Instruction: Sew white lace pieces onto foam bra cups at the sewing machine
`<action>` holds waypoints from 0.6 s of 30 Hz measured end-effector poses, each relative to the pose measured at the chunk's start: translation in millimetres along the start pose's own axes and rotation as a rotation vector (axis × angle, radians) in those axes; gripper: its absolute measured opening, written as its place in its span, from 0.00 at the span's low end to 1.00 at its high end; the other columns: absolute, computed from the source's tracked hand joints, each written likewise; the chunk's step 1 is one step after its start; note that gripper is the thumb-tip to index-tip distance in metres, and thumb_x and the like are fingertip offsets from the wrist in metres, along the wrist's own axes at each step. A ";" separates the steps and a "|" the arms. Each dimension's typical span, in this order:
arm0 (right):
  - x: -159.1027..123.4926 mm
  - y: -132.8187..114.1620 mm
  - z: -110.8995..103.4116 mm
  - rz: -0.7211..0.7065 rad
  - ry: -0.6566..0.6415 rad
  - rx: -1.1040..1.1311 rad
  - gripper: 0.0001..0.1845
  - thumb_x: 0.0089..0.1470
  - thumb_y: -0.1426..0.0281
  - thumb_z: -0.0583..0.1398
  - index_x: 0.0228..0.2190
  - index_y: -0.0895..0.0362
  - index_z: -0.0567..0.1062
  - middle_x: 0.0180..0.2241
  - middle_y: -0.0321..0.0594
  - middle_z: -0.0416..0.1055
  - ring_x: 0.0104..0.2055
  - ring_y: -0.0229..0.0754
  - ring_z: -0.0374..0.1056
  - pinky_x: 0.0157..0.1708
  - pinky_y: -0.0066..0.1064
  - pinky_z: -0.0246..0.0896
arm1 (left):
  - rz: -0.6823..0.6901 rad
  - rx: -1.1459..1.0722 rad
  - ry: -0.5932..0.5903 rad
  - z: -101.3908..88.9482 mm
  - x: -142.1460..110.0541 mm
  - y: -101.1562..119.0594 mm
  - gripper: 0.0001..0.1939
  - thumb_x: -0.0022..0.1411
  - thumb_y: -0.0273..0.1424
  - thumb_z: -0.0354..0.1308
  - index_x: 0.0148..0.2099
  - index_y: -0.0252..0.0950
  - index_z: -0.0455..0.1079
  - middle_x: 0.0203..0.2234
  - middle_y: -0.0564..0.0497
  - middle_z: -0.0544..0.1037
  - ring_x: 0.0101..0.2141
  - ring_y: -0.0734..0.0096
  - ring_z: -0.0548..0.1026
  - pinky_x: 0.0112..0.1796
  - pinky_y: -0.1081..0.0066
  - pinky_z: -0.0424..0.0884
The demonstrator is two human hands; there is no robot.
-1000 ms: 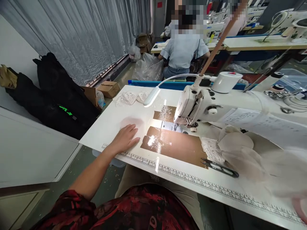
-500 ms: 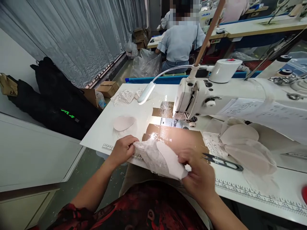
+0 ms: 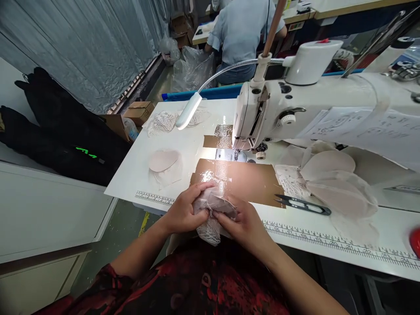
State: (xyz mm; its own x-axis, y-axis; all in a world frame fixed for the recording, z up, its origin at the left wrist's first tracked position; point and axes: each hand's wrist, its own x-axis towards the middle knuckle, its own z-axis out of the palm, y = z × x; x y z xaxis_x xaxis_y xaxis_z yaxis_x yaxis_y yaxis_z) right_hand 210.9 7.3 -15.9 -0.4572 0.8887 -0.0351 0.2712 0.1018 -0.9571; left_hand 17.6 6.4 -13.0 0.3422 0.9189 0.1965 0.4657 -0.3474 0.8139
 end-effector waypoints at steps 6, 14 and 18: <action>-11.8 -16.1 -11.3 -0.238 0.326 -0.428 0.05 0.48 0.74 0.57 0.25 0.52 0.67 0.25 0.32 0.71 0.23 0.36 0.65 0.23 0.28 0.58 | -0.064 0.130 0.124 -4.0 -6.1 -8.9 0.23 0.53 0.20 0.47 0.50 0.38 0.68 0.46 0.47 0.75 0.48 0.64 0.72 0.50 0.62 0.70; -14.5 -26.9 -3.8 -0.442 0.303 -0.631 0.05 0.52 0.71 0.56 0.27 0.51 0.63 0.21 0.30 0.68 0.19 0.34 0.63 0.19 0.26 0.53 | 0.054 0.168 0.113 8.8 -1.1 4.3 0.31 0.56 0.28 0.51 0.63 0.37 0.54 0.58 0.44 0.66 0.57 0.57 0.65 0.56 0.58 0.63; -22.2 -28.8 -17.8 -0.450 0.455 -0.657 0.04 0.50 0.71 0.57 0.29 0.50 0.65 0.27 0.35 0.73 0.26 0.39 0.69 0.23 0.28 0.58 | -0.161 0.035 0.060 2.6 -1.3 -12.2 0.16 0.59 0.30 0.50 0.48 0.35 0.70 0.41 0.46 0.77 0.42 0.60 0.75 0.43 0.63 0.71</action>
State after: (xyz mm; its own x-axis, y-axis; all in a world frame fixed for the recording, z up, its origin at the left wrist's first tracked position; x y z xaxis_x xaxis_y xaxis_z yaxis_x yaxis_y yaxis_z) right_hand 228.3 -7.4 17.6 -0.2965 0.7795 0.5518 0.6393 0.5912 -0.4917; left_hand 13.6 9.0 -24.7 0.2119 0.9723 0.0982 0.5393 -0.2002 0.8180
